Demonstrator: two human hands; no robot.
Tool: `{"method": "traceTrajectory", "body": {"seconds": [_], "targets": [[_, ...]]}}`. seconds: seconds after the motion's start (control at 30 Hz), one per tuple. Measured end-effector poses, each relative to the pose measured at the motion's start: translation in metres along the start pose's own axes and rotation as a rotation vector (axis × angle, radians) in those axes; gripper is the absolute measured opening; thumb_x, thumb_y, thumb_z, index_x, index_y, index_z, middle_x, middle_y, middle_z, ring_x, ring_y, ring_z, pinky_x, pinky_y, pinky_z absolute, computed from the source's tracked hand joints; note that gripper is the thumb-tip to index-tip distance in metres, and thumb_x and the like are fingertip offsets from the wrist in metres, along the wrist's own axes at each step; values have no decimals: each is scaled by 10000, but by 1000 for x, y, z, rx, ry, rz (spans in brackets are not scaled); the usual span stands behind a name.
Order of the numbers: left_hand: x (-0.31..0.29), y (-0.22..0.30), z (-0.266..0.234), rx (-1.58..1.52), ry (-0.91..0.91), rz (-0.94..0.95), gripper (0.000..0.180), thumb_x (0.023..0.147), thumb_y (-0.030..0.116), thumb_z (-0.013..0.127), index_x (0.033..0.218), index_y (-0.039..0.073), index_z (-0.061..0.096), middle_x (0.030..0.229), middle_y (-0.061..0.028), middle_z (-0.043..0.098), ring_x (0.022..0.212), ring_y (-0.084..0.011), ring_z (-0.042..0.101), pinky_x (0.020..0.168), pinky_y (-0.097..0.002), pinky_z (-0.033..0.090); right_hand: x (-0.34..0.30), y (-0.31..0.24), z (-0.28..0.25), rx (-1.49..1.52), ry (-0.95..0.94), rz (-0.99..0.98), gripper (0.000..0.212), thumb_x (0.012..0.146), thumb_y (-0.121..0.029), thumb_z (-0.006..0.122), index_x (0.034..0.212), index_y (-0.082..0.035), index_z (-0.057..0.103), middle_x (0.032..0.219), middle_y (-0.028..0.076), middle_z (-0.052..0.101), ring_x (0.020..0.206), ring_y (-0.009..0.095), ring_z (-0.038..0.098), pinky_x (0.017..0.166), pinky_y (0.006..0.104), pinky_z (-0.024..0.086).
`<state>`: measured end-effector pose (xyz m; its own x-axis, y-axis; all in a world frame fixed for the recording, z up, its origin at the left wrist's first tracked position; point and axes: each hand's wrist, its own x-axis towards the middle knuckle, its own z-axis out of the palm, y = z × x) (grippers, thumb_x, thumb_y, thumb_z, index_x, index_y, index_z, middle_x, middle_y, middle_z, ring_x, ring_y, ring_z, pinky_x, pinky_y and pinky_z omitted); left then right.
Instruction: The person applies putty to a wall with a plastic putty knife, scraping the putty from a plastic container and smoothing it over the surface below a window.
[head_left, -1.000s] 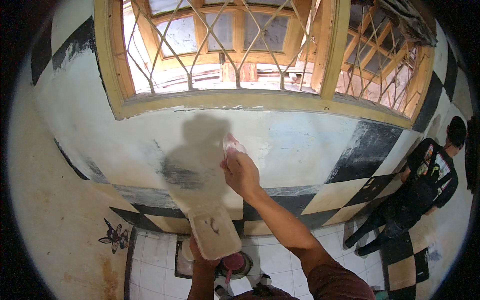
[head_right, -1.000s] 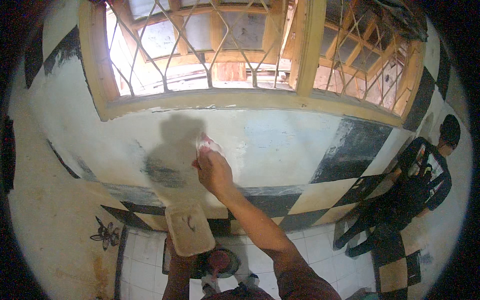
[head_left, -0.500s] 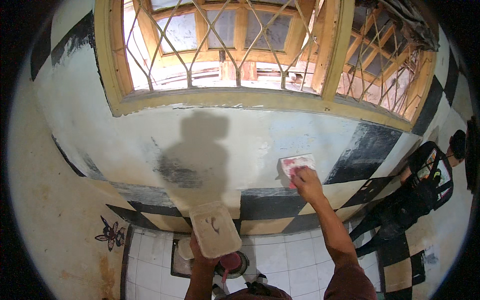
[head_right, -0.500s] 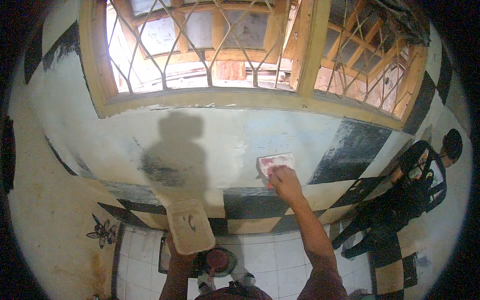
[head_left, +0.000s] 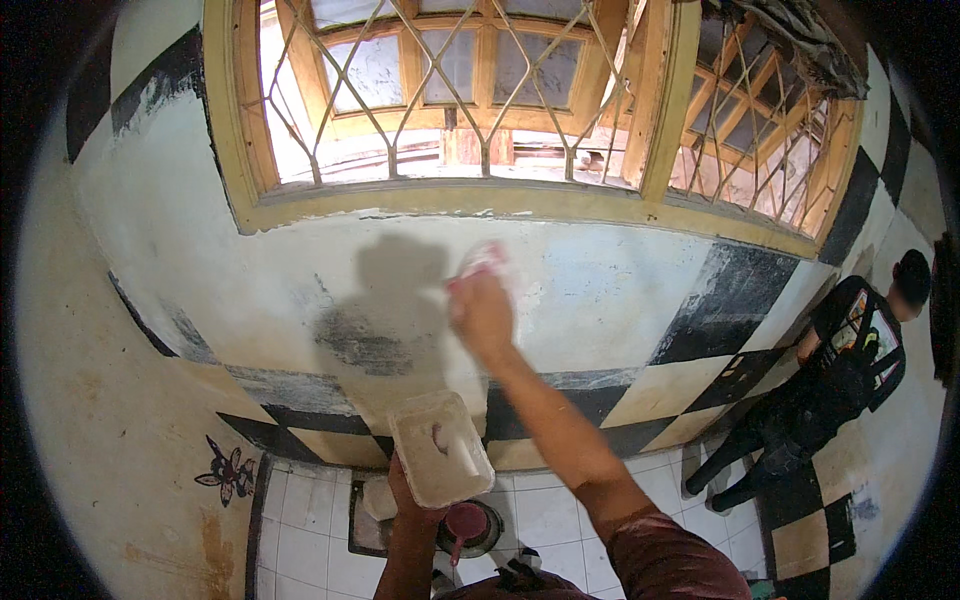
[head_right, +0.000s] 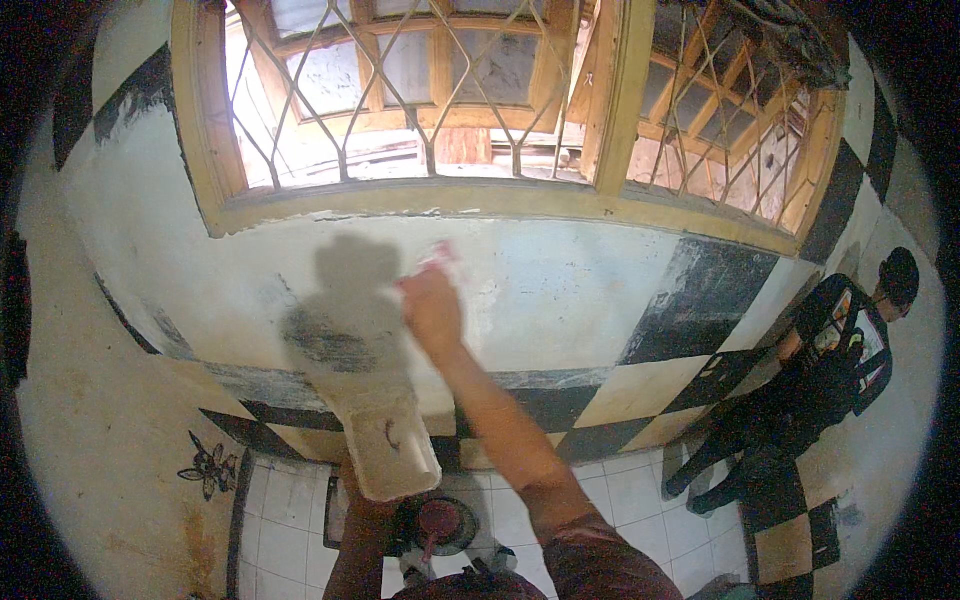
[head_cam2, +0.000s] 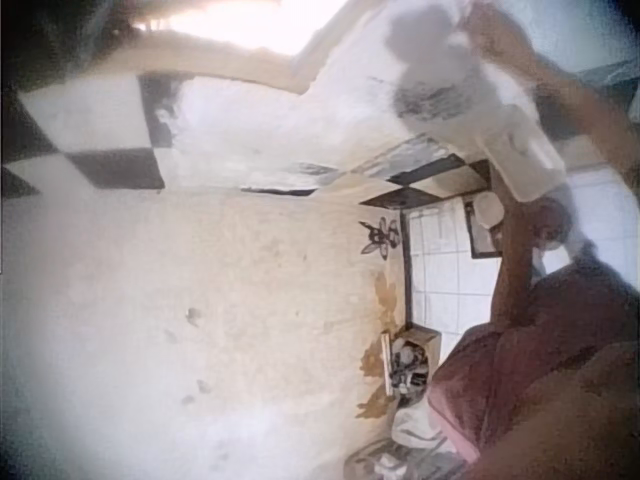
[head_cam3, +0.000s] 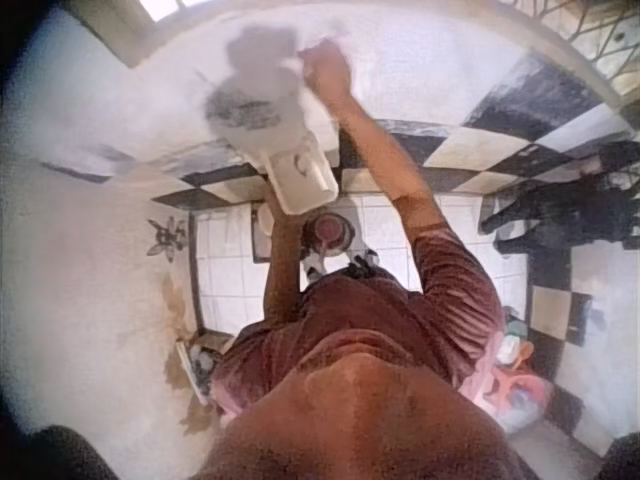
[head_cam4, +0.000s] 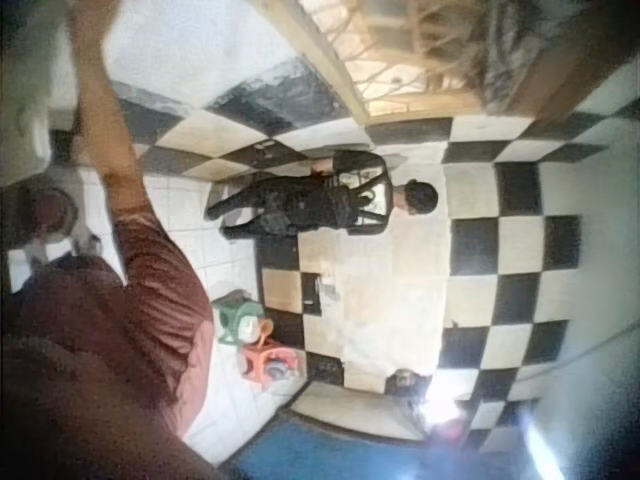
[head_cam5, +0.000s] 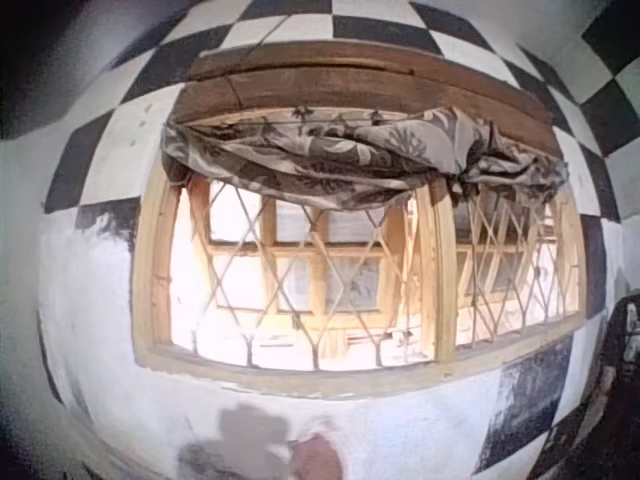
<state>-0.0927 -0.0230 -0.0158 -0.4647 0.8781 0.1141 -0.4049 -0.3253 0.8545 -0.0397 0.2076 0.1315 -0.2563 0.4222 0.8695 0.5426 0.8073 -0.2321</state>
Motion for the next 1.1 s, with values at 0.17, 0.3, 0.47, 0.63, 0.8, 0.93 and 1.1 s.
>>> {"method": "traceTrajectory", "body": {"seconds": [0.17,0.3,0.47,0.63,0.8,0.93,1.1], "targets": [[-4,15,-5,-250,-36,2,492,976,419,330,1347,114,436,1277,-87,527,1158,-293,538,981,-479,450,-33,-62,-15,444,12,89,89,744,-39,638,814,-34,583,888,140,584,794,326,581,678,392,479],[-1,53,-6,-644,-74,-157,486,987,403,326,1358,105,422,1298,-100,513,1160,-289,537,994,-448,444,-53,-59,-77,617,-40,434,112,761,22,620,846,-28,566,883,86,587,802,211,595,683,330,485],[10,63,8,-782,-85,-239,503,993,407,314,1365,83,413,1292,-109,520,1163,-293,540,994,-449,445,-86,-68,-121,1228,76,838,163,798,62,582,937,-23,567,911,61,630,794,126,604,673,280,494],[13,81,35,-853,-270,-325,500,997,395,300,1357,68,420,1265,-124,543,1159,-296,547,1002,-465,435,-114,-76,-135,962,-214,954,166,812,75,580,952,-2,628,811,27,640,699,112,577,628,249,469],[23,38,16,-801,-268,-317,497,993,420,334,1336,75,433,1258,-110,538,1166,-276,529,1012,-470,419,-110,-81,-141,448,-329,674,149,777,-68,620,904,3,651,668,58,618,617,107,533,571,289,443],[19,47,26,-605,-121,-450,532,988,447,339,1361,75,416,1271,-114,533,1168,-293,531,1012,-471,417,-120,-63,-132,151,-426,581,188,746,-119,624,885,5,647,655,101,597,621,109,530,578,306,448],[21,44,30,-592,-185,-387,473,987,418,395,1315,82,447,1231,-92,535,1167,-255,514,1002,-438,424,-123,-49,-123,511,-492,820,251,830,-228,598,866,11,667,713,179,638,624,137,586,620,311,485]]}}
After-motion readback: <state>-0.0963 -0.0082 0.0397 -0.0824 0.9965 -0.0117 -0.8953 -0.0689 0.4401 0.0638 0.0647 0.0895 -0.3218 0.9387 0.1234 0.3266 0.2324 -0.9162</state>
